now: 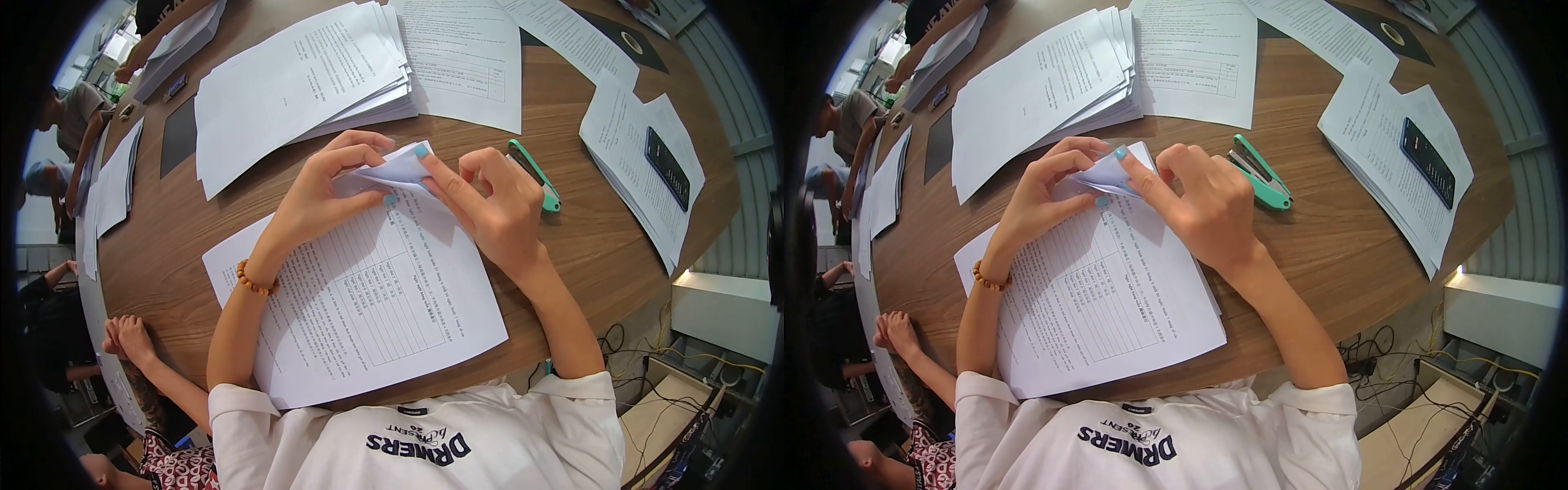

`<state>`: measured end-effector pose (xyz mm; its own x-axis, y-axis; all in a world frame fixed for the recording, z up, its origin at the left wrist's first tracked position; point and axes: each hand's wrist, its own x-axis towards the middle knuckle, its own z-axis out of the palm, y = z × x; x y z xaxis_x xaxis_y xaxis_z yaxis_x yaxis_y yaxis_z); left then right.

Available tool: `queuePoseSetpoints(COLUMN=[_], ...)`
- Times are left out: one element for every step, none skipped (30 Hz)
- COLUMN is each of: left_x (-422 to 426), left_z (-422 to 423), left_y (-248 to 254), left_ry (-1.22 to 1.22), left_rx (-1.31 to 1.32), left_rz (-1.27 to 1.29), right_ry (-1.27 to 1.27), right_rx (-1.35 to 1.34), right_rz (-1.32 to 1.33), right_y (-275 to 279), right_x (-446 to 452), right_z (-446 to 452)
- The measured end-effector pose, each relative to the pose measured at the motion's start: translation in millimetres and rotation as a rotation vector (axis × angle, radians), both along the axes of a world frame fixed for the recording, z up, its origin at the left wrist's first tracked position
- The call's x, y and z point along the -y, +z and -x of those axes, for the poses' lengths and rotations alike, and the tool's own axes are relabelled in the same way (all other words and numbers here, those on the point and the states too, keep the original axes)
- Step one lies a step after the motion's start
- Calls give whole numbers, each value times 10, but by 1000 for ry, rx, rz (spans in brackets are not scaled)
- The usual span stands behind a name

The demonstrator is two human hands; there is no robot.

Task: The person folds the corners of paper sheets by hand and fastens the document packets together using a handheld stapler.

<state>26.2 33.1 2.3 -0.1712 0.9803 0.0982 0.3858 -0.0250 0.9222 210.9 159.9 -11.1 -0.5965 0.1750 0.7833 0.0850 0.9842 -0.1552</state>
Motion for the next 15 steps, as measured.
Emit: queuePoseSetpoints(left_x=[1,1,1,1,0,0,-1,-3,-5,-6,-8,-9,-8,-5,-4], left_z=[0,1,1,1,2,-2,-9,-13,-15,-15,-16,-18,-19,-17,-12], left_y=[-1,-3,-5,-8,-9,-3,9,18,22,24,25,25,23,22,19], left_ry=[0,-1,-1,0,1,1,3,6,6,7,7,8,8,9,10], left_rx=[-6,-13,-13,-17,-21,-21,-29,-38,-38,-29,-21,-21,-10,1,0], left_rz=[-1,-2,-2,-6,-10,-10,-1,9,9,6,2,3,-1,-5,-5], right_ry=[-1,-2,-2,6,13,13,46,78,79,159,239,239,326,414,414], right_rx=[-1,-2,-2,-3,-5,-5,14,34,33,7,-20,-21,-46,-72,-72], right_rz=[-27,-53,-53,-68,-83,-83,-42,-2,-1,34,70,70,125,180,180], right_y=[-12,-18,-14,-4,8,30,58,71,68,60,50,34,14,4,12], right_x=[-5,-8,-8,-7,-6,7,30,41,40,38,33,22,10,4,2], right_z=[-4,-7,-9,-11,-13,-28,-51,-62,-55,-42,-30,-18,-4,3,-7])
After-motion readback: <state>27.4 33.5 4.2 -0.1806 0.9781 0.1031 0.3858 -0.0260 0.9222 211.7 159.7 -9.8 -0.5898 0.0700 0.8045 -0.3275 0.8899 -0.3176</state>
